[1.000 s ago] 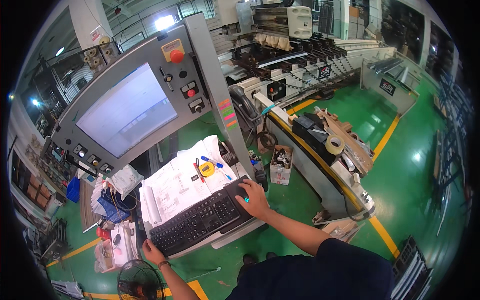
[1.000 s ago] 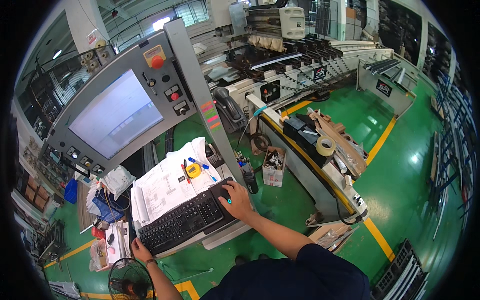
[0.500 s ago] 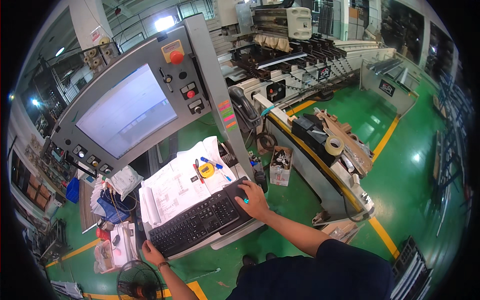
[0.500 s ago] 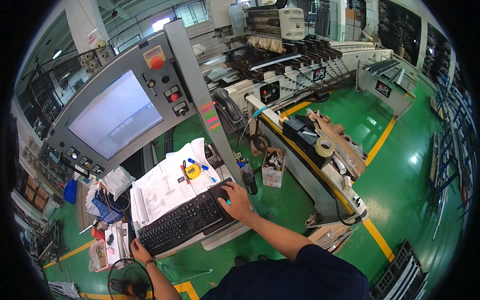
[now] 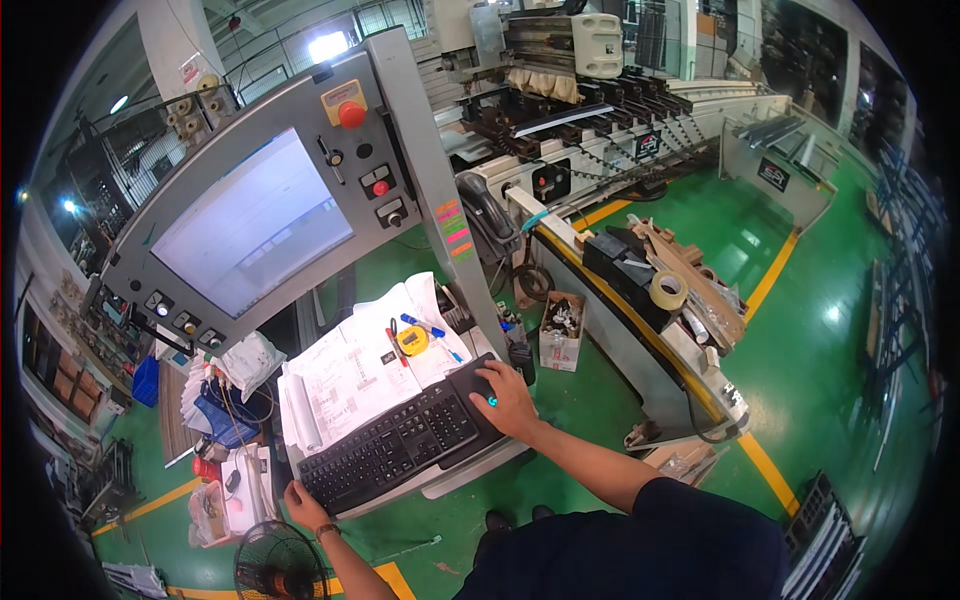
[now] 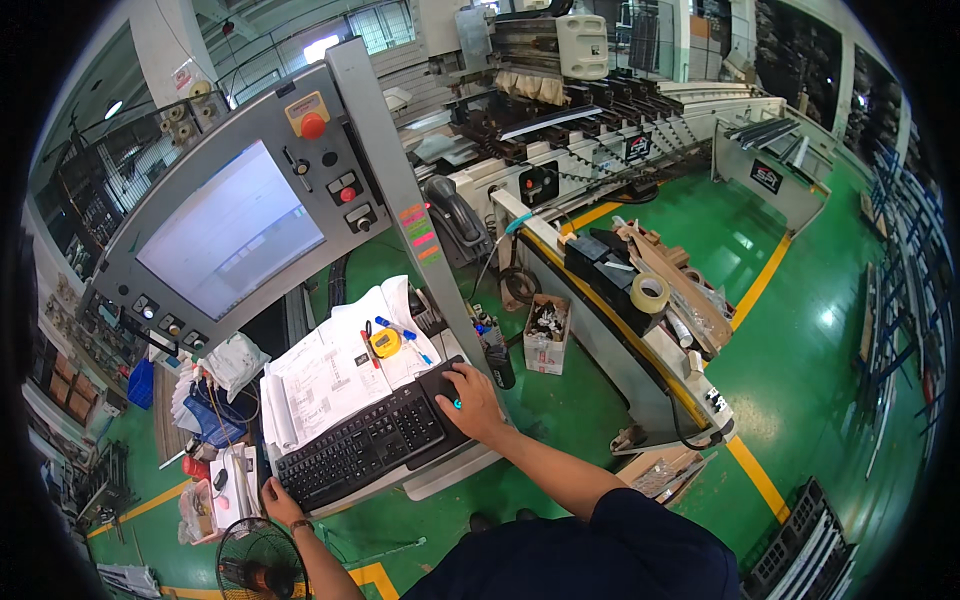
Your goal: Operating a manufacturing machine console by checking blueprints, typing on a keyboard, and interacting with the system interface.
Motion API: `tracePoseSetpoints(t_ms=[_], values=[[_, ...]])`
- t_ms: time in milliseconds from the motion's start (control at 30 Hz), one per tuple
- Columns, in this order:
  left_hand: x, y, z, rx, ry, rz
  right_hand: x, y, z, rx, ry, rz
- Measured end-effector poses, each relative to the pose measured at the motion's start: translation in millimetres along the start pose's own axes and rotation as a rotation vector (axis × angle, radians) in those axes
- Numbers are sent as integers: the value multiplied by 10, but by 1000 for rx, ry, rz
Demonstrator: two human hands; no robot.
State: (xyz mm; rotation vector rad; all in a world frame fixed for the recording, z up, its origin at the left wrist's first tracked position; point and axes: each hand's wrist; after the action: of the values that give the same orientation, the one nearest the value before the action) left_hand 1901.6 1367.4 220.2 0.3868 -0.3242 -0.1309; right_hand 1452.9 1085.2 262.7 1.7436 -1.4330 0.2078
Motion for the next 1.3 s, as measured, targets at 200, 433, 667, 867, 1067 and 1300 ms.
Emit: tracePoseSetpoints(t_ms=[200, 433, 667, 867, 1067, 1300], values=[[34, 26, -72, -33, -4, -12, 8, 9, -37, 4, 2, -8], [25, 6, -45, -32, -22, -18, 4, -3, -7, -3, -4, -9], [5, 19, -9, -3, -17, -12, 6, 12, -25, -5, -6, -12], [17, 31, -19, 9, -26, -6, 7, 1, -28, -4, -8, -11], [10, 20, -38, 14, -20, -3, 9, 12, -28, -13, -8, -9], [36, 35, -66, -6, -9, -3, 8, -2, -35, -11, -2, -7]])
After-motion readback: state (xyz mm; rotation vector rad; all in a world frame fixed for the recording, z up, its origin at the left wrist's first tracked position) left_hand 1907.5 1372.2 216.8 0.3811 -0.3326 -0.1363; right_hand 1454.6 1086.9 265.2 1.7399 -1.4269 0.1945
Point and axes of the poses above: each hand's wrist, its own x-axis towards the middle knuckle, its own y-axis out of the back of the hand, z = x × y, and after that the axes turned 6 degrees about y, right-handed
